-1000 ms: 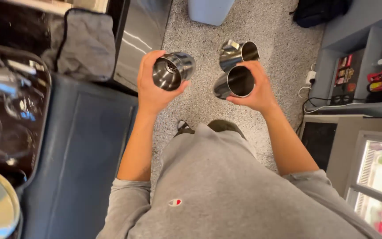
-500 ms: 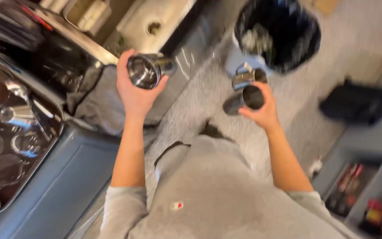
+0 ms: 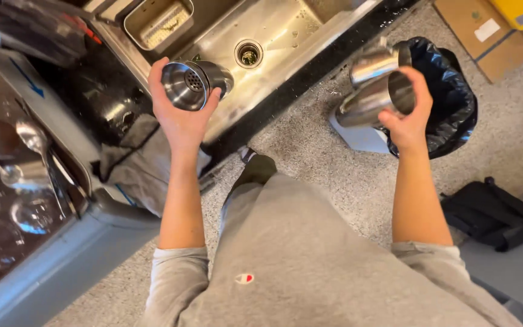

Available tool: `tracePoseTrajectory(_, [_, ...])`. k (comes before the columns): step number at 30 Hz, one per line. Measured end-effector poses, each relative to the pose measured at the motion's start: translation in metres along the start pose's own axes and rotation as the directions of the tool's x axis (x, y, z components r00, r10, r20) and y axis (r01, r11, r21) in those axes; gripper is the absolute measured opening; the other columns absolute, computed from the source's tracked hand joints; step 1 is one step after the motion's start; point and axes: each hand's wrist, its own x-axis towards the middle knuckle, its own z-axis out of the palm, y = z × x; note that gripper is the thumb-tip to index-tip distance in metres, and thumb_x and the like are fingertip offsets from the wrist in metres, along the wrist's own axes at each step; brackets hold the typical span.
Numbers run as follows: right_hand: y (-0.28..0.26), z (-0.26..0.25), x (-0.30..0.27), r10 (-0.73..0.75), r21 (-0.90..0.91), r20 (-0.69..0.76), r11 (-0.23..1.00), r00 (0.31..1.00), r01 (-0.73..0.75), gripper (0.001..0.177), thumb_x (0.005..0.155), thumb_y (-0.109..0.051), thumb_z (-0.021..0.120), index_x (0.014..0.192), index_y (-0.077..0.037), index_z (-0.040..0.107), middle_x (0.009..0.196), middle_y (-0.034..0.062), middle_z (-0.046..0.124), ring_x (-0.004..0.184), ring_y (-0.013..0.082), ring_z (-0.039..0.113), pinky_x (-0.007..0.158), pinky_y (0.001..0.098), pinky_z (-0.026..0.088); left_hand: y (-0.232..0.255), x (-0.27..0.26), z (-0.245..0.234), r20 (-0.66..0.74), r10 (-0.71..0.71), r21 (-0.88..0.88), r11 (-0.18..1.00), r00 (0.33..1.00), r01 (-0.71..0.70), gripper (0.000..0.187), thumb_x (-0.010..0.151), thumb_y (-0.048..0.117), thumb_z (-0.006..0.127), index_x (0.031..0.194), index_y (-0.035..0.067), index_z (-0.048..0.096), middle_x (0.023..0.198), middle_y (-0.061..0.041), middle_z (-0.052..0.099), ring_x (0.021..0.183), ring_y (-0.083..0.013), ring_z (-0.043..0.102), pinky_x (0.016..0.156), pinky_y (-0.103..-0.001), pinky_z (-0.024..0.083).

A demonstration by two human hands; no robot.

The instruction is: The person washes a clear glass pitcher and two metal shakers in a stainless steel sink using a purple sponge and running water. They rinse the items thoroughly and place them on a drying rack. The person also briefly handles a small glass jar containing a dark liquid.

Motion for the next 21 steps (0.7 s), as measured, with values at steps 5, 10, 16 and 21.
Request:
tracePoseTrajectory(5, [0.019, 0.024, 0.079, -0.094, -0.141, 0.024, 0.985, 0.995, 0.097, 0.075, 0.087, -0.045, 0.087, 0.141, -0.002, 0.057, 0.13, 0.0036, 0.063, 0.118, 0.0129, 0.059, 0.106, 0.0265, 0.048, -0.028, 0.044, 0.02, 0.058, -0.025, -0.013, 1.0, 0.998, 0.026, 0.088, 0.079, 0.015, 0.1, 0.149, 0.006, 0.047, 0.141, -0.012, 0.058, 0.128, -0.0247, 0.062, 0.115, -0.039, 0.05])
tracePoseTrajectory(10, [0.058, 0.054, 0.156, 0.009, 0.083, 0.005, 0.997, 1.0, -0.009, 0.087, 0.086, -0.031, 0.092, 0.15, -0.004, 0.04, 0.144, 0.0058, 0.051, 0.133, 0.0192, 0.056, 0.106, 0.036, 0.059, -0.034, 0.082, 0.032, 0.146, -0.041, 0.079, 0.996, 0.988, 0.03, 0.089, 0.075, 0.016, 0.101, 0.147, 0.006, 0.049, 0.14, -0.013, 0.058, 0.128, -0.0274, 0.062, 0.114, -0.039, 0.049])
tracePoseTrajectory(16, [0.173, 0.097, 0.257, 0.173, 0.242, 0.228, 0.943, 0.958, -0.228, 0.068, 0.095, -0.01, 0.092, 0.148, -0.005, 0.05, 0.141, 0.009, 0.063, 0.125, 0.0234, 0.072, 0.111, 0.0391, 0.062, -0.041, 0.098, 0.062, 0.17, -0.053, 0.146, 0.989, 0.984, 0.028, 0.087, 0.072, 0.017, 0.101, 0.143, 0.007, 0.052, 0.138, -0.013, 0.06, 0.127, -0.0299, 0.063, 0.112, -0.04, 0.051])
tracePoseTrajectory(21, [0.219, 0.139, 0.317, 0.016, -0.065, 0.479, 0.998, 0.878, 0.018, 0.059, 0.091, -0.018, 0.097, 0.136, -0.005, 0.06, 0.127, 0.0109, 0.074, 0.119, 0.0221, 0.073, 0.107, 0.0394, 0.059, -0.032, 0.095, 0.085, 0.112, -0.117, 0.229, 0.969, 0.987, 0.089, 0.086, 0.071, 0.019, 0.101, 0.142, 0.008, 0.053, 0.138, -0.014, 0.061, 0.127, -0.0314, 0.063, 0.111, -0.04, 0.052])
